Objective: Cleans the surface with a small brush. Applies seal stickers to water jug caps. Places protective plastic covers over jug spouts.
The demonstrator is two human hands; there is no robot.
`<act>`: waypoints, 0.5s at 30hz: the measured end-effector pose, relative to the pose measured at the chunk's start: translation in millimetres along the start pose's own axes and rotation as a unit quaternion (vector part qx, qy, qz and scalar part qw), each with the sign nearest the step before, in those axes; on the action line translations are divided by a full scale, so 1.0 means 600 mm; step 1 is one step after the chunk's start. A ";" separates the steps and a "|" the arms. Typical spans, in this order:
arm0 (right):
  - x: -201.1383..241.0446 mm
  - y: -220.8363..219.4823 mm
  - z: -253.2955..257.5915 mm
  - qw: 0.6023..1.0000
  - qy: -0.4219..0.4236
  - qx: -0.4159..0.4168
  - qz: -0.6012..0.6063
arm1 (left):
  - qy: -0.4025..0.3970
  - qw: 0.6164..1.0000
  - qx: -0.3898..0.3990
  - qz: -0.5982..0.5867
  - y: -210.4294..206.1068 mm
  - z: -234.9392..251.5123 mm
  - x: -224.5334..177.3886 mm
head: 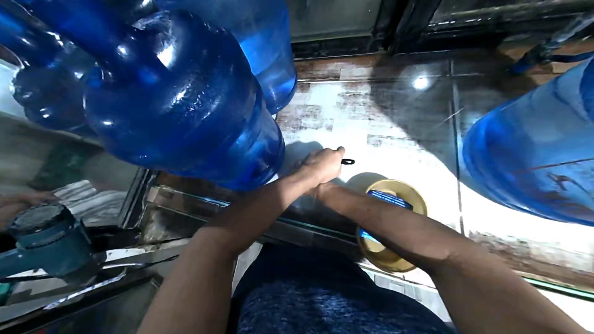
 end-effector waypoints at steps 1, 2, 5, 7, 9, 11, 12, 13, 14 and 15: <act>0.006 -0.002 -0.007 0.999 0.012 -0.004 -0.031 | 0.011 1.000 -0.006 -0.022 -0.009 0.003 0.008; 0.014 -0.006 -0.015 0.994 0.052 -0.006 -0.099 | 0.027 0.997 -0.017 -0.064 -0.015 0.001 0.018; 0.033 -0.024 -0.056 0.870 0.280 -0.142 -0.380 | 0.114 0.953 -0.059 -0.274 0.008 -0.054 0.044; 0.028 -0.018 -0.092 0.760 0.438 -0.345 -0.334 | 0.114 0.854 -0.101 -0.497 0.012 -0.071 0.098; 0.024 -0.013 -0.126 0.710 0.473 -0.466 -0.232 | 0.084 0.728 -0.090 -0.674 0.011 -0.079 0.137; 0.021 -0.010 -0.151 0.699 0.431 -0.559 -0.112 | 0.072 0.675 -0.095 -0.728 0.020 -0.109 0.133; 0.016 -0.008 -0.159 0.699 0.400 -0.591 -0.046 | 0.071 0.664 -0.111 -0.736 0.024 -0.126 0.120; 0.008 -0.006 -0.166 0.704 0.361 -0.611 0.021 | 0.070 0.651 -0.125 -0.745 0.024 -0.139 0.108; -0.003 -0.004 -0.170 0.714 0.319 -0.617 0.089 | 0.068 0.634 -0.142 -0.757 0.021 -0.149 0.098; -0.016 0.002 -0.173 0.723 0.278 -0.612 0.160 | 0.064 0.621 -0.158 -0.765 0.018 -0.156 0.090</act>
Point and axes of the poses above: each hand's wrist, its own z-axis towards the middle knuckle, its own y-axis out of the back of the hand, x = y × z, the point moved 5 cm from there along z, towards the middle knuckle, and after that the axes turned 6 degrees about -y, right-handed, at the moved point
